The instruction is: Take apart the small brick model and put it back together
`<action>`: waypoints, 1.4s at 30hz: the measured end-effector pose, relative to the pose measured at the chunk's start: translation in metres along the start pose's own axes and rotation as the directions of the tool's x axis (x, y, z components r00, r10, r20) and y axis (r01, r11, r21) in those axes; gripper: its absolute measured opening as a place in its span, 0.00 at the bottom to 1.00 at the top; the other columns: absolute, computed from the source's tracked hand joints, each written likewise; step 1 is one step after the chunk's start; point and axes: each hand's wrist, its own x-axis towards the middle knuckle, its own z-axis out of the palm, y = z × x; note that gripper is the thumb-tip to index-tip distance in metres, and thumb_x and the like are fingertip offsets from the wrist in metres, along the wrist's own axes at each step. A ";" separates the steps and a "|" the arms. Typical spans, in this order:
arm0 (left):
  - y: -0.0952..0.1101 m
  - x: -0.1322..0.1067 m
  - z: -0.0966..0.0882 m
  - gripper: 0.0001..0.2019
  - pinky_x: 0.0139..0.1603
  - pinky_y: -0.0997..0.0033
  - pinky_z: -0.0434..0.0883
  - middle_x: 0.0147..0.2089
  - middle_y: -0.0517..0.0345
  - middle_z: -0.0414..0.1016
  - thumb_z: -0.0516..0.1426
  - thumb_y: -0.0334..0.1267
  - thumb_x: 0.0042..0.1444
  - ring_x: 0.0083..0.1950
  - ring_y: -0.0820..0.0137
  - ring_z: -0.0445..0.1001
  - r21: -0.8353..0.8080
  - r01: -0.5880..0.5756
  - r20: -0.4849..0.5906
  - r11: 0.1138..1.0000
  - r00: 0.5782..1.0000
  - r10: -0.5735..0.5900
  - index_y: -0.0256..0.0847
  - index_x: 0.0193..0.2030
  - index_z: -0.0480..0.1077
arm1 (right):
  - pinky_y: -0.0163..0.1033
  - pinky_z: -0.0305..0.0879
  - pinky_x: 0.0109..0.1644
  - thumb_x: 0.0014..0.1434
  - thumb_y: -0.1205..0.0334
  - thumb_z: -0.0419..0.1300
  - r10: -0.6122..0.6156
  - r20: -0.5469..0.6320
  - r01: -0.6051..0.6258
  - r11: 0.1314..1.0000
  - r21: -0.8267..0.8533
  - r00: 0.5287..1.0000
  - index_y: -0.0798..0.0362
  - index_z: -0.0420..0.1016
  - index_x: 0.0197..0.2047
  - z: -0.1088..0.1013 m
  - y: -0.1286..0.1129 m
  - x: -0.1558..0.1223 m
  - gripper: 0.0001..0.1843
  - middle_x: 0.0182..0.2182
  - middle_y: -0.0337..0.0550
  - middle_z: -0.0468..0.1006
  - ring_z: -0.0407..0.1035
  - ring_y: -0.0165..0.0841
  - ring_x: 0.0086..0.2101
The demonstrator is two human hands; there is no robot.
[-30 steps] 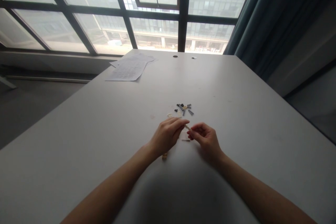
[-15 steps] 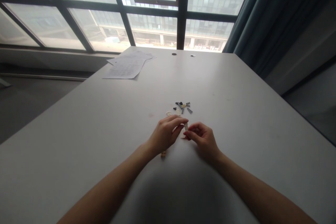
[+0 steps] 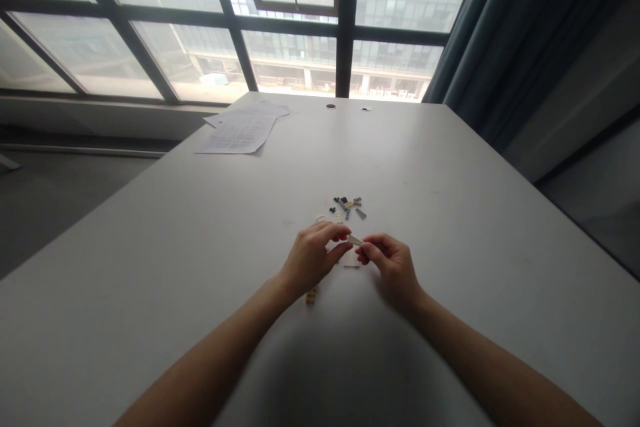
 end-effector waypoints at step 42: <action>-0.002 -0.011 0.010 0.09 0.43 0.67 0.63 0.36 0.55 0.73 0.51 0.37 0.63 0.39 0.68 0.70 0.292 -0.445 0.532 0.847 0.811 0.243 0.40 0.34 0.70 | 0.35 0.63 0.34 0.46 0.63 0.69 0.137 0.432 0.296 0.547 -0.783 0.891 0.52 0.76 0.36 -0.055 -0.023 0.034 0.12 0.32 0.39 0.73 0.67 0.30 0.29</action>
